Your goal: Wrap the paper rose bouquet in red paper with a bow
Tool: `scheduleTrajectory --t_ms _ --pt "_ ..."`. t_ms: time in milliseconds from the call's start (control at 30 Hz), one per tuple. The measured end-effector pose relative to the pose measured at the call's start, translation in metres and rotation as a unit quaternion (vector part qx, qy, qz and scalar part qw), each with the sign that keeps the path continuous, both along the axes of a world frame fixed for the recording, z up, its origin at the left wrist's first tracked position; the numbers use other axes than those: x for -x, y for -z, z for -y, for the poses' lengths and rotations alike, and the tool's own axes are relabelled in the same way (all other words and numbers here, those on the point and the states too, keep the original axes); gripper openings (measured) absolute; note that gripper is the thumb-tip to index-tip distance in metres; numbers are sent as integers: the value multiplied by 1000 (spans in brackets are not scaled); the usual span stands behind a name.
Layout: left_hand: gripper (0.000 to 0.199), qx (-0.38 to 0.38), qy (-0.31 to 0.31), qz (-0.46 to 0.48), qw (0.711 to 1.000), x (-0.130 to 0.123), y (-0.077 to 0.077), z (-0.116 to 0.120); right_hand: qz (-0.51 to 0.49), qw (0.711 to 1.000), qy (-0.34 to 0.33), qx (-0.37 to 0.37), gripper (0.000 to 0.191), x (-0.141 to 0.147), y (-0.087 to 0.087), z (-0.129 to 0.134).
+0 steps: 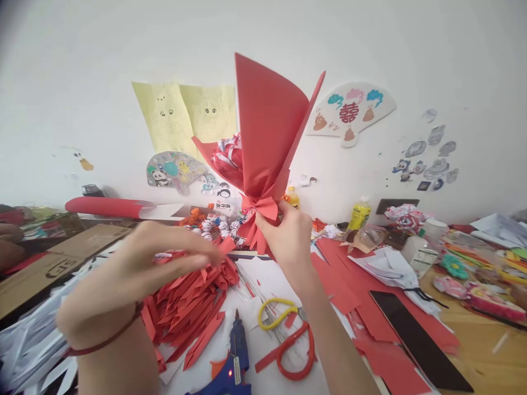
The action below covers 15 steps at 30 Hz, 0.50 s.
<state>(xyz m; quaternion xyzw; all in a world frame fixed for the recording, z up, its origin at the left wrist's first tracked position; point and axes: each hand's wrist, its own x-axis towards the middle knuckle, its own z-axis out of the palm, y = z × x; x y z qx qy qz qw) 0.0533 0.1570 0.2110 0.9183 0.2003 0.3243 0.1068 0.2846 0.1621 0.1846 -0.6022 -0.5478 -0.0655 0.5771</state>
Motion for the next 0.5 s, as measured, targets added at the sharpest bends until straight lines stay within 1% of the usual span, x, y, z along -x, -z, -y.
scheduleTrajectory --t_ms 33,67,100,133,167,233,267,300,333,400,500 --pt "31 -7 -77 -33 996 -11 -1 -12 3 1000 2 -1 20 1 1 1" --pt "41 -23 -159 -42 986 -22 0 -23 5 1000 1 -1 20 2 1 1" --pt "52 -30 -207 -36 977 -32 2 -34 7 1000 1 1 20 3 2 1" --pt "59 -14 -206 -23 978 -42 6 -43 9 1000 3 3 21 3 2 1" --pt "60 14 -172 17 985 -50 9 -51 14 1000 7 6 22 4 2 0" --pt "52 85 -47 95 991 -65 17 -63 26 999 17 6 25 5 4 -1" --pt "49 114 12 131 985 -71 20 -67 30 999 18 2 28 6 5 -1" --pt "47 137 57 166 975 -77 23 -70 32 999 13 -3 29 6 6 -2" --pt "45 157 85 205 962 -83 26 -72 35 999 7 -8 31 6 7 -3" --pt "44 205 119 270 933 -92 29 -75 42 999 -3 -7 31 7 8 -4" --pt "49 311 185 322 875 -99 32 -75 34 998 -43 13 30 7 8 -3"
